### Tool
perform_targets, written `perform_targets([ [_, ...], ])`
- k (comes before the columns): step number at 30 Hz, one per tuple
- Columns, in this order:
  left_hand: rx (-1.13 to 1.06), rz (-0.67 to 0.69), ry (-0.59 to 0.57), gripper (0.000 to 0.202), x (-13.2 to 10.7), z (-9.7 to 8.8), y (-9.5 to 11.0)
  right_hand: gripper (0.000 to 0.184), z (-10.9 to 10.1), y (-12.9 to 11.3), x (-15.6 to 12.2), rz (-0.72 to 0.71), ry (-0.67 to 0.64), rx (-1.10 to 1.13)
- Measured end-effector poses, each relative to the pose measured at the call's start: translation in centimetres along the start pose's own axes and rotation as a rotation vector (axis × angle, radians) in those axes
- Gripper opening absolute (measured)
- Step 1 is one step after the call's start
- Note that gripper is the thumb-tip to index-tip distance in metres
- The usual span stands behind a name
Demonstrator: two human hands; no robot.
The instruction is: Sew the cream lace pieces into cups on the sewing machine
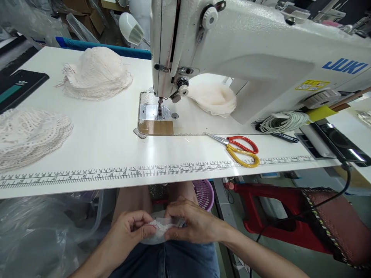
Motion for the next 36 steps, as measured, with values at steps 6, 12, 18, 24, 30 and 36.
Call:
perform_targets([
  [6,-0.066,0.015,0.06,0.038,-0.4,-0.6,-0.7,0.017,0.1,-0.3,0.1,-0.024,0.004,-0.037],
  [12,0.029,-0.006,-0.021,0.028,-0.3,-0.3,0.5,0.012,0.0,-0.6,0.4,-0.038,-0.031,0.008],
  [18,-0.058,-0.076,0.004,0.031,-0.1,-0.1,0.6,0.011,-0.3,0.3,-0.1,-0.035,-0.039,0.174],
  [24,-0.061,-0.101,-0.012,0.034,-0.2,-0.1,0.1,0.011,0.1,1.6,-0.9,-0.091,-0.027,0.362],
  [30,-0.032,-0.121,-0.012,0.037,-0.1,-0.2,-0.4,0.016,0.3,1.8,-1.3,-0.09,-0.017,0.351],
  [36,-0.021,-0.129,0.001,0.033,-0.2,-0.1,-0.6,0.019,0.5,1.4,-1.2,-0.142,0.025,0.266],
])
Point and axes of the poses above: each hand's wrist, its own x-axis towards the middle knuckle, its own z-axis out of the palm, y = z × x, the point moved 5 cm from there along x, towards the middle knuckle, and after that the axes turned 14 degrees about -y, right-handed, at the moved point
